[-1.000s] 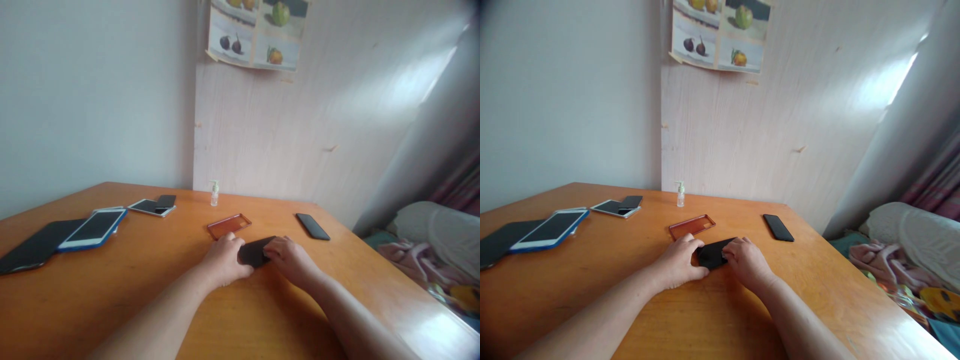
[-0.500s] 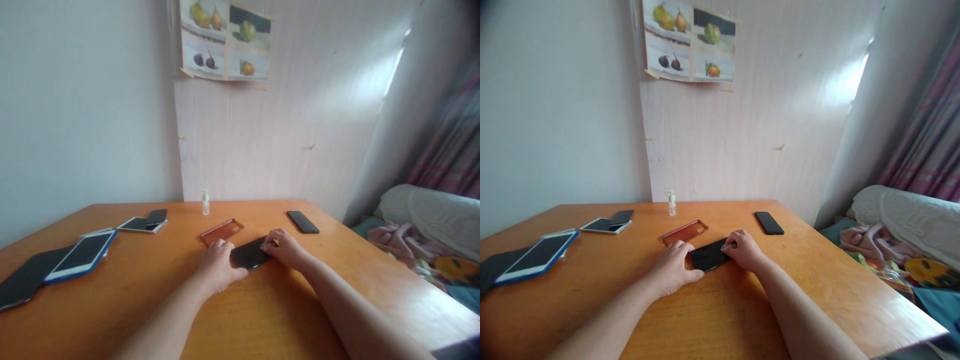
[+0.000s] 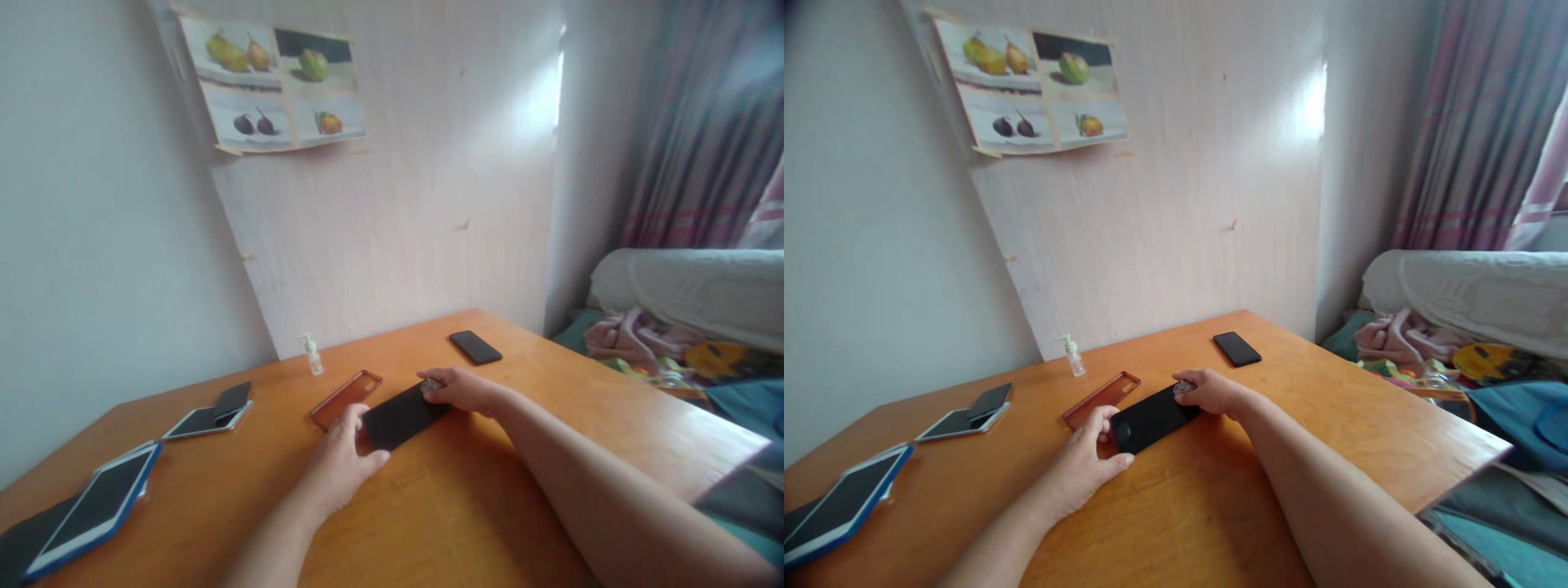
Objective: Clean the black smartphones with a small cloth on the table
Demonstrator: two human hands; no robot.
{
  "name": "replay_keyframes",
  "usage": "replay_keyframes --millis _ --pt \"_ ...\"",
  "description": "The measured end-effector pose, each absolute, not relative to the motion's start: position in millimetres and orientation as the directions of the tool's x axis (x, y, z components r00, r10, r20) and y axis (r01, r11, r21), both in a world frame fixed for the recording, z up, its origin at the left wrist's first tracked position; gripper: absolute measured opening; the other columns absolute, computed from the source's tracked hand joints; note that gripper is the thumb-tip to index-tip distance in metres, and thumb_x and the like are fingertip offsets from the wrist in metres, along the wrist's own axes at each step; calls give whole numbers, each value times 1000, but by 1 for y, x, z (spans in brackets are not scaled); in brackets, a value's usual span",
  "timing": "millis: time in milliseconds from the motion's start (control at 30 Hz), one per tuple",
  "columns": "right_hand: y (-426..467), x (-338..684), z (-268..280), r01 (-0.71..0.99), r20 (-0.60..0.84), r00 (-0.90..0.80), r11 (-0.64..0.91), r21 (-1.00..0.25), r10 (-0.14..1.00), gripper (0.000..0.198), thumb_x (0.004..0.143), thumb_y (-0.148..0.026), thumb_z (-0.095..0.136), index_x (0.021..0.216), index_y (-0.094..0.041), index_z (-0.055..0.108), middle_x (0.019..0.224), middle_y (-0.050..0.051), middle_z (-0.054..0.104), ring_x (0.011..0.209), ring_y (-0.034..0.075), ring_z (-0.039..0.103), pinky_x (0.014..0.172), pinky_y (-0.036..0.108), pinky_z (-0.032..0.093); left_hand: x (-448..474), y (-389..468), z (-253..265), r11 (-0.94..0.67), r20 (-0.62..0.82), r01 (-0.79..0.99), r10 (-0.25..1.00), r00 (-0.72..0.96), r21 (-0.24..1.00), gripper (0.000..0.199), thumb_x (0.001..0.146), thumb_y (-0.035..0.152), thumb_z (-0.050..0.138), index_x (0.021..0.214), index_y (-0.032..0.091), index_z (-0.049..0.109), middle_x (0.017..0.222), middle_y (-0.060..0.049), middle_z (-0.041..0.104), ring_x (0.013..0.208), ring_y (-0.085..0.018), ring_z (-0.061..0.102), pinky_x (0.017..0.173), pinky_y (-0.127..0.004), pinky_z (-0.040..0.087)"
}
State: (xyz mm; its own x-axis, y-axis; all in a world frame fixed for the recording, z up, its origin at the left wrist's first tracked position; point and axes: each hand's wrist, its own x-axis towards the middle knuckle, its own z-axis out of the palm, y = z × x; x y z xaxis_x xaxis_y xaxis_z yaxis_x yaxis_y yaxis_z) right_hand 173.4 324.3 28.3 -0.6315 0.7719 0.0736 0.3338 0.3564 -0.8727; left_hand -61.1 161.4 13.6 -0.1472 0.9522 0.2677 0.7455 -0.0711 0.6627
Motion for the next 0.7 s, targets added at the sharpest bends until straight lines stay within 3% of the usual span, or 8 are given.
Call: replay_keyframes --millis 133,233,333,433,567,700 --pt "321 173 32 328 32 -609 288 -900 793 60 75 -32 70 132 -22 56 118 7 68 103 21 62 93 31 45 -62 162 14 -72 235 718 963 -130 692 58 68 34 69 121 23 47 106 -6 59 100 -23 56 91 -38 43" --pt "319 171 36 348 -13 -563 223 -910 826 51 78 -29 63 128 -18 58 102 8 71 84 18 64 73 28 50 -61 162 16 -75 224 696 966 -126 714 54 69 32 68 118 22 48 104 -6 60 98 -23 57 91 -38 43" --pt "319 169 38 365 -40 -524 181 -913 851 37 79 -23 57 114 -15 63 91 8 69 68 14 59 56 24 46 -60 161 18 -70 221 686 966 -135 724 55 69 32 69 119 22 48 105 -6 60 100 -23 57 92 -38 42" --pt "319 168 38 374 -51 -509 167 -912 859 33 75 -19 61 109 -17 65 84 5 67 63 12 56 52 22 43 -61 161 18 -58 208 677 968 -143 733 58 69 33 70 121 21 47 107 -7 60 102 -24 57 93 -39 41" --pt "318 170 37 367 -51 -512 165 -916 858 44 71 -18 70 114 -19 63 81 2 65 64 11 55 52 20 41 -58 161 20 -43 205 674 965 -162 738 59 67 31 71 121 20 48 107 -8 61 102 -24 57 93 -39 41" --pt "318 171 37 333 -45 -519 154 -930 854 33 70 -20 72 102 -17 67 77 1 65 62 11 54 50 20 39 -55 160 23 -60 226 663 960 -168 746 58 66 29 71 119 20 50 109 -8 61 102 -24 57 94 -40 41"
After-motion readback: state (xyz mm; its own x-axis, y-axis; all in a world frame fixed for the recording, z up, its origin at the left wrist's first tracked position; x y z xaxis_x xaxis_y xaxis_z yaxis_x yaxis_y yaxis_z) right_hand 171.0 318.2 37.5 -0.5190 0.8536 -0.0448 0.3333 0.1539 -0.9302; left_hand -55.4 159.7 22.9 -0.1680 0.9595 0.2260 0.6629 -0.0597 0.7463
